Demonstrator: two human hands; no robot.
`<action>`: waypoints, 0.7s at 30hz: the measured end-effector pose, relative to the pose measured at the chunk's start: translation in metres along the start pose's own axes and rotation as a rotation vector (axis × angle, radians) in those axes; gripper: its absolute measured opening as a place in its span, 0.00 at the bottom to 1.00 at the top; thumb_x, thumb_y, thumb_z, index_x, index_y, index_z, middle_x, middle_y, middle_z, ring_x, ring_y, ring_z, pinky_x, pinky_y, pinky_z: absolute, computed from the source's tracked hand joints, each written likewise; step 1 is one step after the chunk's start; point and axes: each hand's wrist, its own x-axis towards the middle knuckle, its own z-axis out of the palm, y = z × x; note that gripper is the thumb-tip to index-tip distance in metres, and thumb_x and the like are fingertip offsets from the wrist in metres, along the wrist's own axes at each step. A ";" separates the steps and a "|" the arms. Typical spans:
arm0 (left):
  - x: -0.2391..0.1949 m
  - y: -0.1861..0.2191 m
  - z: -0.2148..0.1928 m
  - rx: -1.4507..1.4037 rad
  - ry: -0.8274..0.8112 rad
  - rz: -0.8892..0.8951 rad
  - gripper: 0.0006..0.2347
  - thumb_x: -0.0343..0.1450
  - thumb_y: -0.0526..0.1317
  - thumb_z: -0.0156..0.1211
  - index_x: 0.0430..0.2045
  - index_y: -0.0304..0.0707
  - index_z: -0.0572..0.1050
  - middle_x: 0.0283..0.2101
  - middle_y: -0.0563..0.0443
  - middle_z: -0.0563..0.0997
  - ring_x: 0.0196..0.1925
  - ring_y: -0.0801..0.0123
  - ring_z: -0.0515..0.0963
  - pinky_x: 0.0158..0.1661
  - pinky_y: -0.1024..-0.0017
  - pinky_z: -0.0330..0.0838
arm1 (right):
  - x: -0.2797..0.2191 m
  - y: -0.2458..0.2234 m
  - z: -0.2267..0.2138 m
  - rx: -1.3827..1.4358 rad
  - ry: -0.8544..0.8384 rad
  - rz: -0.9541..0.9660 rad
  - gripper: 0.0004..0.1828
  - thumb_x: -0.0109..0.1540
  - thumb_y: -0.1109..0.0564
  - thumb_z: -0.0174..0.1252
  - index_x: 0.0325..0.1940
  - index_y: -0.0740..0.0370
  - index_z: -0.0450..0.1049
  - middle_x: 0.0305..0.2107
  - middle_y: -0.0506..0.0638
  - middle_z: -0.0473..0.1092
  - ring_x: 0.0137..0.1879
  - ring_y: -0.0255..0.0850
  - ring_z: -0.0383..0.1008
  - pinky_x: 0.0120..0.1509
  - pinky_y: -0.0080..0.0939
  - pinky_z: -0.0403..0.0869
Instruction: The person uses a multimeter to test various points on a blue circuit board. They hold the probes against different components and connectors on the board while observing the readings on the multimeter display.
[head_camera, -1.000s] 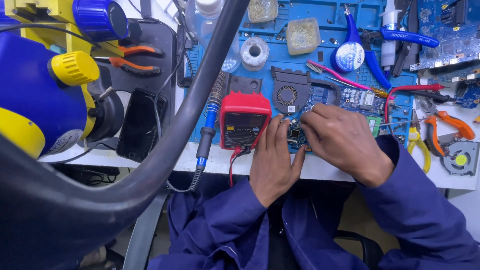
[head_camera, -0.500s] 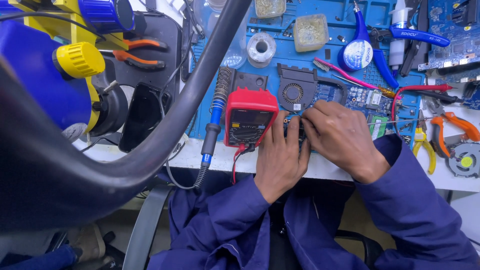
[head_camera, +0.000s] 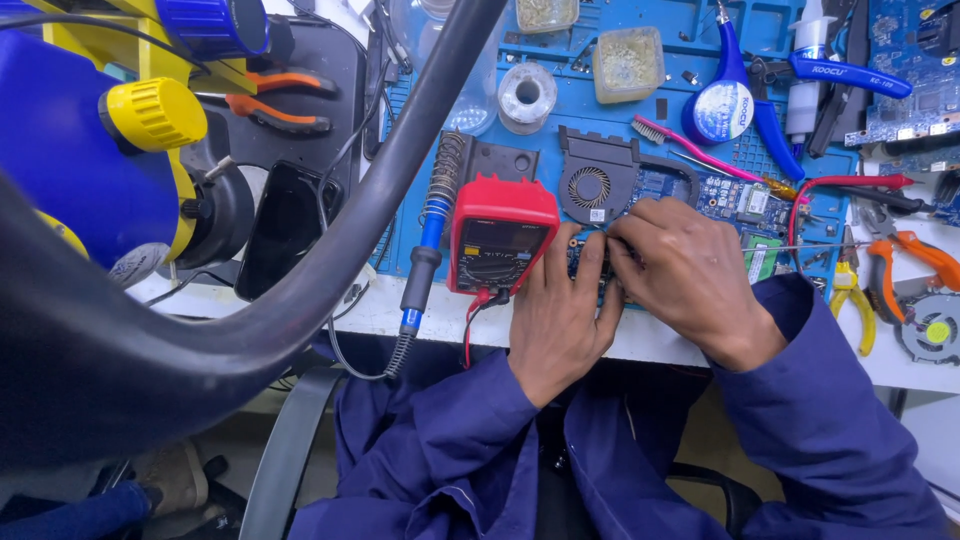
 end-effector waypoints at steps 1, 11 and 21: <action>0.000 0.001 -0.002 0.006 -0.016 -0.006 0.19 0.70 0.44 0.60 0.55 0.39 0.73 0.54 0.38 0.73 0.51 0.54 0.75 0.50 0.61 0.72 | 0.000 0.000 -0.002 0.014 -0.022 0.008 0.05 0.62 0.56 0.62 0.33 0.56 0.81 0.23 0.45 0.72 0.31 0.39 0.73 0.29 0.36 0.70; -0.003 -0.003 0.007 -0.001 -0.008 0.000 0.20 0.71 0.45 0.59 0.57 0.41 0.72 0.56 0.39 0.72 0.53 0.52 0.74 0.53 0.60 0.67 | 0.005 0.003 -0.004 0.093 -0.001 0.001 0.03 0.60 0.59 0.65 0.32 0.58 0.82 0.21 0.47 0.72 0.30 0.42 0.72 0.29 0.38 0.69; -0.002 -0.002 0.003 0.001 -0.009 0.005 0.20 0.71 0.45 0.60 0.56 0.39 0.72 0.55 0.40 0.72 0.51 0.56 0.74 0.51 0.62 0.66 | 0.009 0.004 -0.008 0.220 -0.066 0.071 0.03 0.59 0.62 0.64 0.32 0.60 0.84 0.22 0.49 0.75 0.29 0.40 0.71 0.31 0.35 0.67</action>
